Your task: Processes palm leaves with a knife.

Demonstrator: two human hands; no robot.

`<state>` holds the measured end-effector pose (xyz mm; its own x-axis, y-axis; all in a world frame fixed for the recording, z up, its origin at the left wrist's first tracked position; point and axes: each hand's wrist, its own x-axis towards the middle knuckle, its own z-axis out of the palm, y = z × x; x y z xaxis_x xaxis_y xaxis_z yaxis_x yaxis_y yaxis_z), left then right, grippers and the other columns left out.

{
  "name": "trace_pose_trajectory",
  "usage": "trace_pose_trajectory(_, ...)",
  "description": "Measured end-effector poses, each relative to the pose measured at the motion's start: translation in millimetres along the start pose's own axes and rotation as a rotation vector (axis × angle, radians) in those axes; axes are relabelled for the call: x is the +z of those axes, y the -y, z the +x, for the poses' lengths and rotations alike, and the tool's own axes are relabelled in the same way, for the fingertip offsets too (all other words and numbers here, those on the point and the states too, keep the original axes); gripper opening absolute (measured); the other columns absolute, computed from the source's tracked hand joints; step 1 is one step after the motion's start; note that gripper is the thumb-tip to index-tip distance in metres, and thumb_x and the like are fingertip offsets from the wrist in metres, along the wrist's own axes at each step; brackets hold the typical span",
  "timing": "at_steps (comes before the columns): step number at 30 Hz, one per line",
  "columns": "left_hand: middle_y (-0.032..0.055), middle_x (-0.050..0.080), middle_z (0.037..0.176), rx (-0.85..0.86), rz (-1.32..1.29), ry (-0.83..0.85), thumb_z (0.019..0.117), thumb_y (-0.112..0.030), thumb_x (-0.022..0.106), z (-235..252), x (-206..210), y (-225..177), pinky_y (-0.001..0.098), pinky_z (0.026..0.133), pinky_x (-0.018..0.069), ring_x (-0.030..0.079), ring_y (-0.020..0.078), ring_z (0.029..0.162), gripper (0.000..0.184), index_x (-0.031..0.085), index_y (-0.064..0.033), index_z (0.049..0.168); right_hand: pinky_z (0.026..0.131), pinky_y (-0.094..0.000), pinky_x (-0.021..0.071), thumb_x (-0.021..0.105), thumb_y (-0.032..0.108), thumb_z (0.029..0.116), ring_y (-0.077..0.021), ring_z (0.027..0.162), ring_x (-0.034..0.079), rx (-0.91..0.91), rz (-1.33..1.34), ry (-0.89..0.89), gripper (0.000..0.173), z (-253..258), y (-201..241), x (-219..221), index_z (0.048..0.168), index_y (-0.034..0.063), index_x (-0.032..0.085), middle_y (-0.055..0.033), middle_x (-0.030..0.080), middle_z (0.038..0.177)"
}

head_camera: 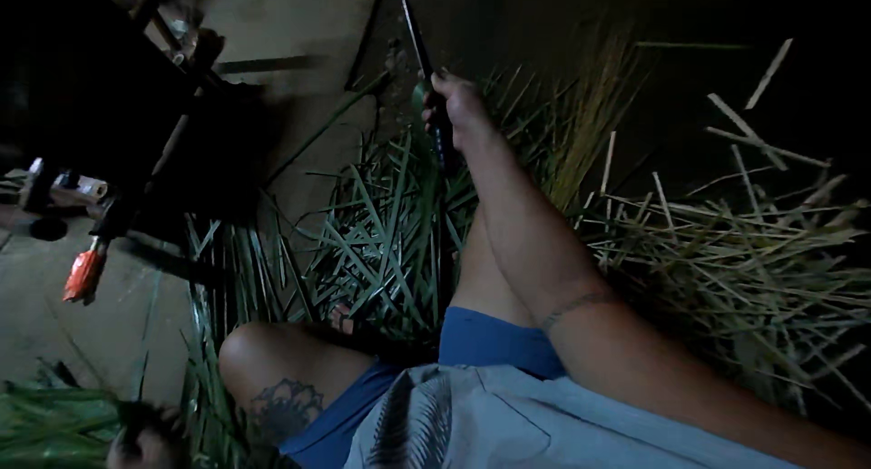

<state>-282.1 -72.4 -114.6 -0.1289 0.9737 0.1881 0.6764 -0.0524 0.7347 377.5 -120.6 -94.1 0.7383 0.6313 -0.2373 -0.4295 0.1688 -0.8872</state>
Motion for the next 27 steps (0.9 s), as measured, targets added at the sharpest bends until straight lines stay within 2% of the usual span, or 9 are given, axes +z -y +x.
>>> trace_pose_trajectory(2, 0.0097, 0.067, 0.112, -0.044, -0.236, 0.048, 0.1097, -0.025, 0.046, 6, 28, -35, 0.0361, 0.071, 0.0614, 0.069, 0.0143, 0.081, 0.041, 0.048, 0.0024, 0.141, 0.053, -0.0273, 0.0541, 0.044, 0.027, 0.1122, -0.0134, 0.059, 0.06, 0.001, -0.163, 0.117, 0.034, -17, -14, 22, 0.135, 0.0071, 0.058, -0.0058, 0.065, 0.086)
trace_pose_trajectory(4, 0.0049, 0.068, 0.105, -0.095, -0.487, 0.071, 0.1103, -0.019, 0.044, 8, 58, -91, 0.0355, 0.072, 0.0612, 0.069, 0.0136, 0.079, 0.033, 0.048, -0.0005, 0.137, 0.053, -0.0271, 0.0549, 0.045, 0.026, 0.1119, -0.0138, 0.059, 0.061, 0.037, -0.295, 0.29, 0.03, -36, -34, 47, 0.129, 0.0054, 0.058, -0.0067, 0.065, 0.085)
trace_pose_trajectory(6, 0.002, 0.068, 0.097, -0.131, -0.712, 0.068, 0.1113, -0.018, 0.04, 9, 88, -139, 0.0348, 0.072, 0.062, 0.069, 0.013, 0.079, 0.023, 0.05, -0.0054, 0.129, 0.055, -0.0267, 0.0557, 0.046, 0.026, 0.1117, -0.0144, 0.063, 0.064, 0.1, -0.402, 0.466, 0.03, -59, -51, 70, 0.131, 0.0065, 0.058, -0.0079, 0.068, 0.089)
trace_pose_trajectory(10, 0.0047, 0.065, 0.107, -0.165, -0.963, 0.124, 0.1094, -0.02, 0.047, 19, 148, -178, 0.0383, 0.08, 0.0598, 0.067, 0.0149, 0.092, 0.029, 0.048, -0.0083, 0.136, 0.054, -0.0296, 0.0568, 0.048, 0.026, 0.111, -0.0169, 0.061, 0.067, 0.165, -0.517, 0.65, 0.038, -100, -72, 97, 0.146, 0.0119, 0.052, -0.0104, 0.074, 0.098)
trace_pose_trajectory(13, 0.0062, 0.065, 0.109, -0.227, -1.045, 0.191, 0.1071, -0.018, 0.053, 11, 179, -206, 0.0393, 0.081, 0.0602, 0.068, 0.0167, 0.095, 0.03, 0.048, -0.0093, 0.136, 0.053, -0.0274, 0.0546, 0.049, 0.027, 0.1108, -0.0151, 0.061, 0.063, 0.245, -0.456, 0.733, 0.04, -117, -81, 99, 0.148, 0.0117, 0.05, -0.0093, 0.069, 0.092)
trace_pose_trajectory(16, 0.0115, 0.064, 0.118, -0.258, -1.153, 0.238, 0.107, -0.016, 0.053, 5, 194, -219, 0.0465, 0.093, 0.0582, 0.067, 0.024, 0.107, 0.033, 0.044, -0.0079, 0.138, 0.052, -0.0247, 0.0536, 0.048, 0.027, 0.1111, -0.0138, 0.062, 0.062, 0.339, -0.331, 0.825, 0.038, -125, -91, 96, 0.145, 0.0108, 0.052, -0.0084, 0.065, 0.089)
trace_pose_trajectory(22, 0.0152, 0.062, 0.123, -0.384, -1.183, 0.355, 0.1057, -0.014, 0.055, -14, 213, -229, 0.0464, 0.094, 0.058, 0.067, 0.0277, 0.108, 0.036, 0.042, -0.0062, 0.137, 0.057, -0.0259, 0.0569, 0.049, 0.03, 0.1105, -0.013, 0.063, 0.063, 0.363, -0.111, 0.763, 0.03, -129, -93, 99, 0.118, 0.0028, 0.059, -0.0068, 0.066, 0.09)
trace_pose_trajectory(25, 0.013, 0.066, 0.123, -0.438, -1.057, 0.486, 0.1067, -0.026, 0.055, -27, 213, -225, 0.0406, 0.095, 0.0581, 0.068, 0.0239, 0.11, 0.035, 0.049, -0.0028, 0.133, 0.056, -0.0254, 0.056, 0.049, 0.028, 0.1103, -0.0127, 0.061, 0.062, 0.342, -0.103, 0.739, 0.029, -118, -95, 100, 0.111, 0.0015, 0.06, -0.0071, 0.067, 0.088)
trace_pose_trajectory(27, 0.0106, 0.067, 0.127, -0.406, -0.885, 0.637, 0.1092, -0.036, 0.047, -38, 203, -225, 0.039, 0.095, 0.0579, 0.069, 0.0224, 0.111, 0.04, 0.054, -0.0055, 0.134, 0.054, -0.0246, 0.0553, 0.05, 0.027, 0.1102, -0.0126, 0.06, 0.062, 0.294, -0.13, 0.717, 0.027, -107, -90, 99, 0.109, 0.0018, 0.059, -0.0072, 0.068, 0.086)
